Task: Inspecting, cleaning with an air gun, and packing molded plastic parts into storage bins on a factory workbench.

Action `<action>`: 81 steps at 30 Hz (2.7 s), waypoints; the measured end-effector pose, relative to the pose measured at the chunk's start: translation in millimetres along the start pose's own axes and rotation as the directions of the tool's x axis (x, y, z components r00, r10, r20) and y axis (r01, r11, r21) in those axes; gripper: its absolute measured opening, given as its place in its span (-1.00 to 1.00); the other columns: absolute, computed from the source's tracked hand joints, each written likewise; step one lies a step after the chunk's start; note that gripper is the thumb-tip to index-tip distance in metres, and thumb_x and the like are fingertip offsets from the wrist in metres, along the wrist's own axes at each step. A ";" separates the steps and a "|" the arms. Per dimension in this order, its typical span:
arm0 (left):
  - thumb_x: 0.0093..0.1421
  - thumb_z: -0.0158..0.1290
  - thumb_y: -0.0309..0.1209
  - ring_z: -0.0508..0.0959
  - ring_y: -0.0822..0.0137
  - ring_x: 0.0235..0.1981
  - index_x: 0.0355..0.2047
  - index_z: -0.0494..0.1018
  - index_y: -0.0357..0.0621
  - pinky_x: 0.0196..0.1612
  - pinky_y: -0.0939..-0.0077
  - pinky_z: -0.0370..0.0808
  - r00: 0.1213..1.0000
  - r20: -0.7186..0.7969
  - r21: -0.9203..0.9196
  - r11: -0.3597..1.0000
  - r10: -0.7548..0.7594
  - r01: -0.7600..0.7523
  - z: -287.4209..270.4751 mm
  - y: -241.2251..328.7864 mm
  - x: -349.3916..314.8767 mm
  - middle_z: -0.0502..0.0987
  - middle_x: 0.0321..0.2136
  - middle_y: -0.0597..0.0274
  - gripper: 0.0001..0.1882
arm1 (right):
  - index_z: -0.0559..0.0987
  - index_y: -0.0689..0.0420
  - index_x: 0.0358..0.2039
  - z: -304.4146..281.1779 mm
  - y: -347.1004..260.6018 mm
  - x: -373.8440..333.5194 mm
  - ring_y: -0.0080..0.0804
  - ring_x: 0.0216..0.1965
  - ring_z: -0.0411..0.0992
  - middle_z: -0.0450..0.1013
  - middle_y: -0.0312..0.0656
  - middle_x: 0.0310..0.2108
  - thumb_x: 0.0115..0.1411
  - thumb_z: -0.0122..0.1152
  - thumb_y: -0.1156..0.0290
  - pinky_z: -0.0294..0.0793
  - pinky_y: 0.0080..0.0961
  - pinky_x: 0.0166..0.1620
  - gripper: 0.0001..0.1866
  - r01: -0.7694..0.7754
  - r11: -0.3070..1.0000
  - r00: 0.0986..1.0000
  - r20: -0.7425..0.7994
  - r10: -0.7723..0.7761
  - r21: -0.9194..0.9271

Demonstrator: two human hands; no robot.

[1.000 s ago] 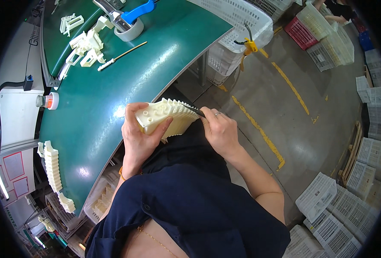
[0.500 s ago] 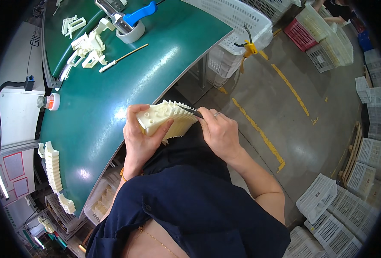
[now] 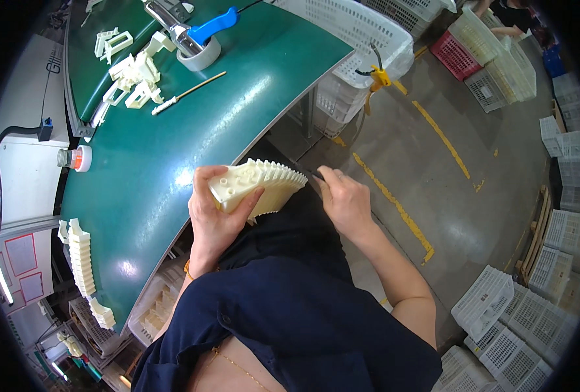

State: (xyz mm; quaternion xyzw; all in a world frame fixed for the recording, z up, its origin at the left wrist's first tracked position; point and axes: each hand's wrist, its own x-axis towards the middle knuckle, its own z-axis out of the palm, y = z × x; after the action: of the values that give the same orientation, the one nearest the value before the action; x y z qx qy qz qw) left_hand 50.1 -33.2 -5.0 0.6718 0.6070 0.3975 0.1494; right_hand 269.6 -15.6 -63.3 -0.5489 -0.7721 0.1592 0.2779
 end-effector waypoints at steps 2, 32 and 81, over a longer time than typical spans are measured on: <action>-0.13 0.37 -0.33 0.58 0.16 -0.39 -0.20 0.27 -0.18 -0.32 0.40 0.48 1.000 0.008 0.014 1.000 -0.018 0.018 3.0 -0.5 3.0 0.51 -0.42 0.08 -0.43 | 0.49 0.16 -0.26 -7.1 -7.4 11.0 -0.11 -0.57 0.42 0.43 -0.11 -0.51 0.12 0.15 0.53 0.36 -0.34 -0.52 -0.85 0.039 0.994 0.995 -0.098 -0.029 0.103; -0.12 0.37 -0.34 0.56 0.20 -0.35 -0.17 0.27 -0.19 -0.28 0.41 0.48 0.998 0.039 0.017 0.998 -0.057 0.056 0.3 -0.2 0.6 0.48 -0.38 0.09 -0.42 | 0.43 0.27 -0.37 15.0 39.8 3.5 -0.54 -0.66 0.23 0.27 -0.31 -0.67 0.31 -0.02 0.25 0.24 -0.57 -0.55 -0.70 -0.533 0.656 0.846 0.347 0.405 0.534; -0.08 0.35 -0.38 0.45 0.25 -0.17 -0.12 0.22 -0.16 -0.08 0.41 0.38 0.992 0.056 -0.001 0.993 -0.117 0.118 10.4 14.6 -6.2 0.43 -0.21 0.08 -0.40 | 0.53 0.34 -0.58 24.0 59.5 -7.4 -0.03 -0.57 0.42 0.40 0.07 -0.68 0.21 0.02 0.10 0.37 -0.22 -0.39 -0.50 -0.555 0.811 0.672 0.675 0.304 0.186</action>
State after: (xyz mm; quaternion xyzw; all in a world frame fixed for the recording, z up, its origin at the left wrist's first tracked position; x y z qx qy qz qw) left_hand 68.0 -39.2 -3.8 0.6453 0.6402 0.3706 0.1908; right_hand 302.1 -0.4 -117.1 -0.5709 -0.6185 0.5362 0.0638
